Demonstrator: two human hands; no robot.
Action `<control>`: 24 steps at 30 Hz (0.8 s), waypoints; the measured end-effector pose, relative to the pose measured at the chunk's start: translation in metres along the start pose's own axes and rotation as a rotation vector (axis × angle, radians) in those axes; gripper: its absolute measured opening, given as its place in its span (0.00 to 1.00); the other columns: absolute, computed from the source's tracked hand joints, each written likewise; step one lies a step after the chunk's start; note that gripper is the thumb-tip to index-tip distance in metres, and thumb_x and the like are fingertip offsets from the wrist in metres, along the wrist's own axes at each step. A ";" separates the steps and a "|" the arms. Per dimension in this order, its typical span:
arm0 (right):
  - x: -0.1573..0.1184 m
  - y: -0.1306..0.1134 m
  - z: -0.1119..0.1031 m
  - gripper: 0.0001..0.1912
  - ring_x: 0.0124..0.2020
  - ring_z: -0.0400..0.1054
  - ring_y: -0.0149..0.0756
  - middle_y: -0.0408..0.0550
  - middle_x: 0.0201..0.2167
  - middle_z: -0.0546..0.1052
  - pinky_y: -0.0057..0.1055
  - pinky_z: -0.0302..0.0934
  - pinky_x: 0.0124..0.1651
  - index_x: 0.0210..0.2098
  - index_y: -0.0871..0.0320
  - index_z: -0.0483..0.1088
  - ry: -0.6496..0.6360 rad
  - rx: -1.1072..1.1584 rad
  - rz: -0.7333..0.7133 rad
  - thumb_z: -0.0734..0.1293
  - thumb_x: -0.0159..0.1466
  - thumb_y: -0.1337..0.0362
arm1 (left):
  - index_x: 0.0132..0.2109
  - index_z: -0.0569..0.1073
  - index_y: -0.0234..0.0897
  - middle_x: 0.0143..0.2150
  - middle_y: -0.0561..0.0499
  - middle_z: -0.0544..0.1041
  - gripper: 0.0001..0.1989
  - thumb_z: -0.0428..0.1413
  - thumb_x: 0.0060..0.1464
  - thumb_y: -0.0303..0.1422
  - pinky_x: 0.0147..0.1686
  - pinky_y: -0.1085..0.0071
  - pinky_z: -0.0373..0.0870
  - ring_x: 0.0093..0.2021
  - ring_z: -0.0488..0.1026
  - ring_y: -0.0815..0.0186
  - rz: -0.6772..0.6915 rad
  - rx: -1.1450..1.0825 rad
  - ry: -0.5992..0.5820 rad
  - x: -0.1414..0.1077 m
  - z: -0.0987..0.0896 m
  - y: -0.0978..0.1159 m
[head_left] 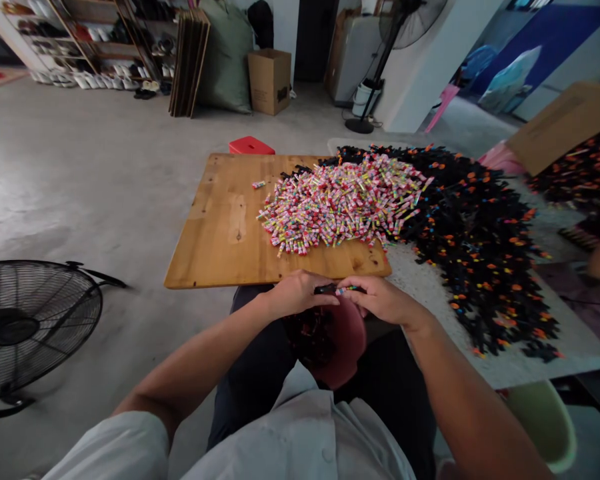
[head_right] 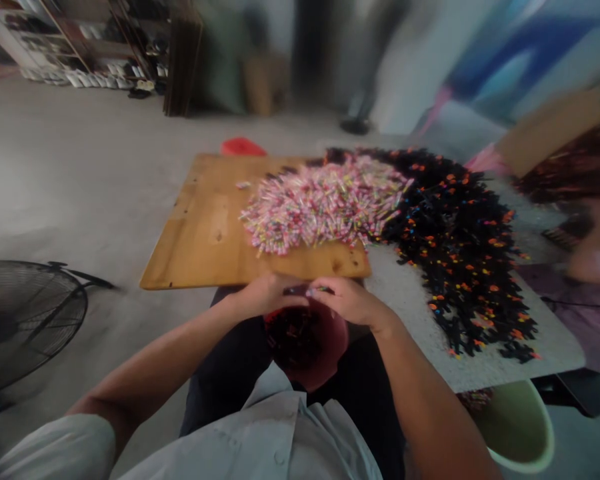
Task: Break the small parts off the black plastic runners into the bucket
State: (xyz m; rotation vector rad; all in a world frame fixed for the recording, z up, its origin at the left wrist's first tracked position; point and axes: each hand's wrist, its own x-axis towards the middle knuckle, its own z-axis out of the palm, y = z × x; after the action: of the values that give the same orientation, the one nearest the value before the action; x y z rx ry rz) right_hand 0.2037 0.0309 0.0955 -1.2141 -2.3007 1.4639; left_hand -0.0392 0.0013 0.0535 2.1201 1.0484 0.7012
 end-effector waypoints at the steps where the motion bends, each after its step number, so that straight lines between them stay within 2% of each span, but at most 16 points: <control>1: 0.000 -0.001 0.001 0.17 0.27 0.70 0.32 0.43 0.28 0.77 0.28 0.64 0.33 0.47 0.58 0.77 -0.004 0.007 0.008 0.65 0.71 0.53 | 0.53 0.81 0.38 0.45 0.48 0.85 0.18 0.61 0.64 0.45 0.42 0.75 0.71 0.42 0.81 0.63 0.018 0.061 0.033 0.000 0.003 -0.002; 4: 0.002 -0.003 0.004 0.16 0.26 0.70 0.31 0.44 0.31 0.78 0.27 0.64 0.31 0.46 0.58 0.77 0.000 0.011 0.032 0.64 0.70 0.53 | 0.51 0.80 0.38 0.44 0.47 0.84 0.17 0.57 0.67 0.46 0.41 0.74 0.70 0.41 0.81 0.64 0.068 0.211 0.101 -0.001 0.010 -0.006; 9: 0.002 -0.008 0.008 0.14 0.27 0.70 0.32 0.45 0.35 0.80 0.27 0.64 0.31 0.45 0.57 0.78 0.000 -0.026 0.010 0.64 0.70 0.55 | 0.46 0.80 0.37 0.37 0.48 0.83 0.16 0.55 0.68 0.44 0.34 0.74 0.68 0.35 0.79 0.65 0.125 0.370 0.124 -0.004 0.018 -0.010; 12: 0.001 -0.010 0.007 0.15 0.28 0.71 0.32 0.46 0.36 0.81 0.28 0.64 0.30 0.46 0.57 0.78 0.005 -0.009 0.010 0.65 0.70 0.55 | 0.48 0.80 0.37 0.39 0.48 0.84 0.17 0.54 0.69 0.45 0.34 0.73 0.69 0.38 0.80 0.64 0.125 0.432 0.151 -0.006 0.018 -0.010; 17: 0.001 -0.002 0.006 0.19 0.24 0.68 0.31 0.43 0.28 0.77 0.27 0.64 0.28 0.47 0.59 0.76 -0.028 0.099 0.063 0.66 0.69 0.50 | 0.57 0.77 0.39 0.44 0.47 0.84 0.22 0.49 0.71 0.49 0.37 0.72 0.72 0.42 0.82 0.62 0.102 0.497 0.130 -0.007 0.016 -0.004; 24: 0.004 0.013 0.007 0.20 0.21 0.66 0.30 0.38 0.20 0.71 0.26 0.62 0.27 0.44 0.60 0.75 -0.056 0.215 0.051 0.66 0.70 0.48 | 0.57 0.77 0.39 0.46 0.45 0.83 0.20 0.48 0.72 0.45 0.37 0.72 0.71 0.42 0.81 0.62 0.077 0.499 0.110 -0.007 0.018 0.005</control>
State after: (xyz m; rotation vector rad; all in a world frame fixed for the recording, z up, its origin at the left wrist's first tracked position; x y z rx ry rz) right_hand 0.2049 0.0314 0.0802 -1.1930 -2.0935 1.7314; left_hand -0.0283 -0.0128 0.0445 2.5791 1.3127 0.6468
